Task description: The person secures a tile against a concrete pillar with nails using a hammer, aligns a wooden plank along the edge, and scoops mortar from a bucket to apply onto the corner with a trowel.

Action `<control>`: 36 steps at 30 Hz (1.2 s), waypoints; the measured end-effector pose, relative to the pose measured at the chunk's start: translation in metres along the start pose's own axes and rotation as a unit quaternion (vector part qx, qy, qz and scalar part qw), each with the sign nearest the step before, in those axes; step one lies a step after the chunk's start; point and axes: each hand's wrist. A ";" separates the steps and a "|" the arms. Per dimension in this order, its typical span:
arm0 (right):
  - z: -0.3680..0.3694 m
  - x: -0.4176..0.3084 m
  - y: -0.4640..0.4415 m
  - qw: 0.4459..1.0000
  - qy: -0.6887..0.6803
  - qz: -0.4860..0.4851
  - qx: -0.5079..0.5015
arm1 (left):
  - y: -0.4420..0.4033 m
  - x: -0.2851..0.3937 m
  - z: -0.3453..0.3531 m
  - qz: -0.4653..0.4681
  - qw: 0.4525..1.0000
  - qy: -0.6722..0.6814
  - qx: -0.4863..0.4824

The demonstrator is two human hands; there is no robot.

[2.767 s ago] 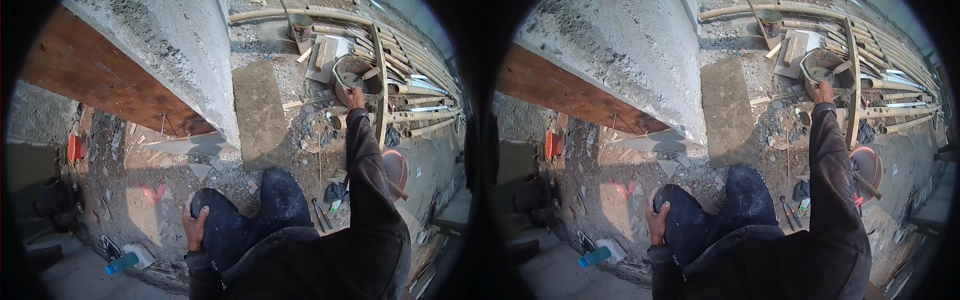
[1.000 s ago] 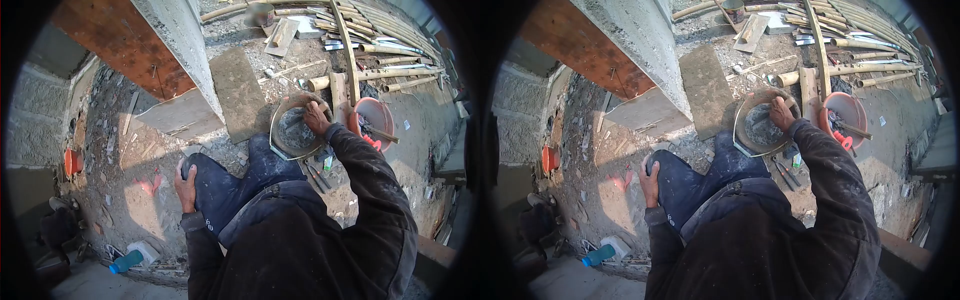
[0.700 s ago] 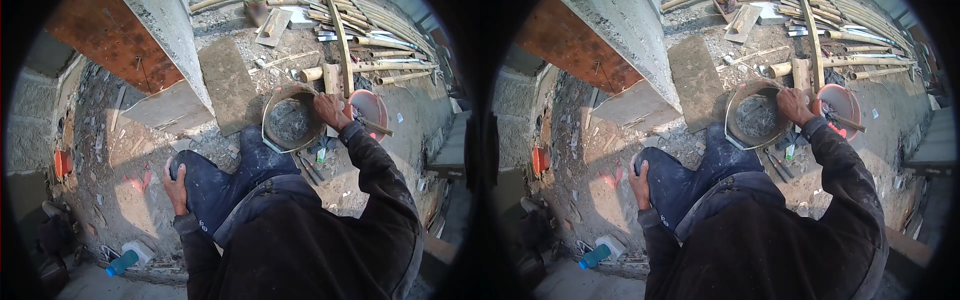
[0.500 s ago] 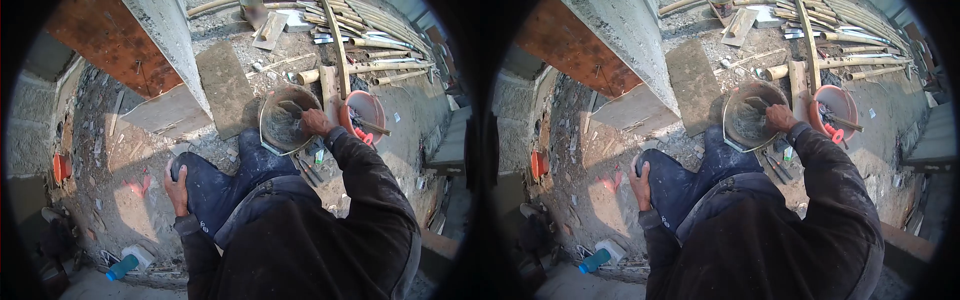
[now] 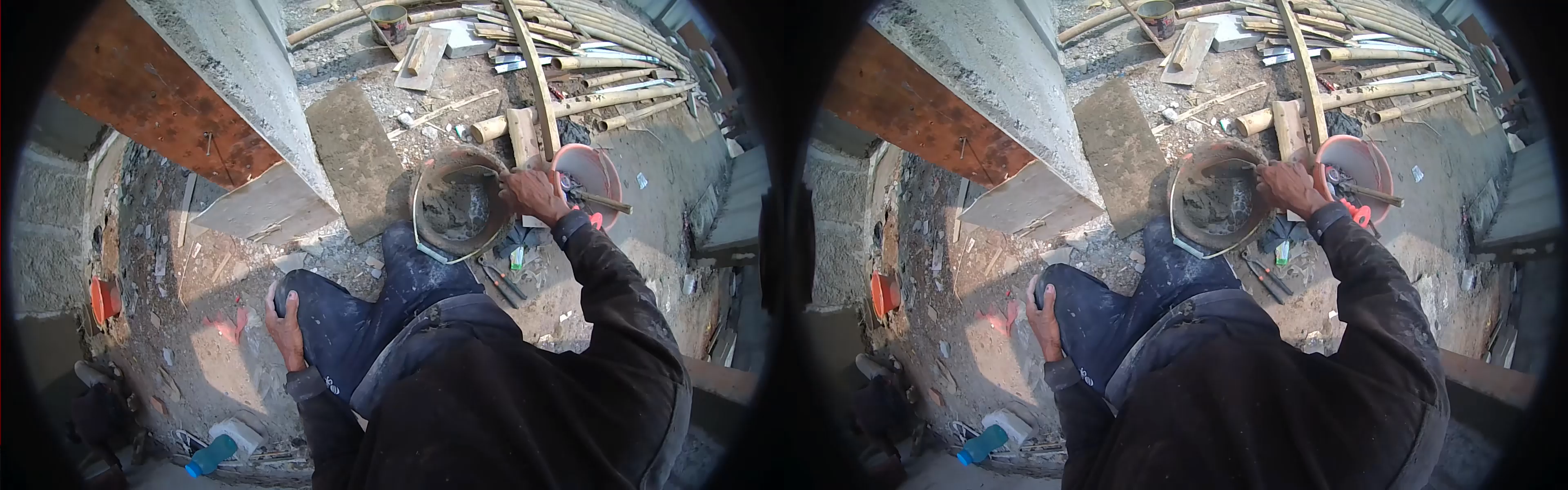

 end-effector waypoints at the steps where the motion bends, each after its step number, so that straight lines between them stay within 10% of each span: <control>1: -0.024 -0.002 0.006 0.996 0.002 0.085 0.013 | 0.001 0.007 0.006 -0.020 1.000 0.021 0.009; 4: 0.024 0.026 0.024 0.980 -0.038 0.176 0.083 | -0.005 -0.016 0.011 0.025 0.998 -0.054 -0.028; 7: 0.052 0.015 0.017 0.918 -0.190 0.344 0.045 | 0.012 0.022 0.040 0.279 0.896 -0.344 0.034; 9: 0.029 -0.009 0.020 0.903 -0.216 0.368 0.054 | 0.038 0.066 0.098 -0.080 0.975 0.073 -0.196; 13: 0.090 -0.009 0.012 0.860 -0.250 0.415 0.161 | 0.070 0.033 0.195 -0.448 0.734 0.339 -0.382; 23: 0.100 -0.093 0.106 0.649 -0.496 0.553 0.162 | 0.059 -0.001 0.193 -0.294 0.858 0.304 -0.290; 27: 0.036 -0.081 0.127 0.813 -0.304 0.486 0.103 | 0.049 0.032 0.130 -0.166 0.937 0.226 -0.208; 30: -0.004 -0.035 0.117 0.946 -0.176 0.258 0.092 | 0.034 0.052 0.061 0.049 0.998 -0.042 -0.009; 34: -0.021 0.017 0.051 0.988 -0.006 0.153 0.002 | 0.031 0.049 0.020 0.080 0.894 -0.436 0.062; 36: 0.042 0.030 0.017 0.982 0.139 0.070 0.107 | 0.034 0.026 0.022 0.038 0.924 -0.379 0.011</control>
Point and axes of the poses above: each hand's wrist, its own y-axis away from the middle knuckle, its own z-axis out of the palm, x = y × z, and after that the axes turned 7 degrees about y, right-handed
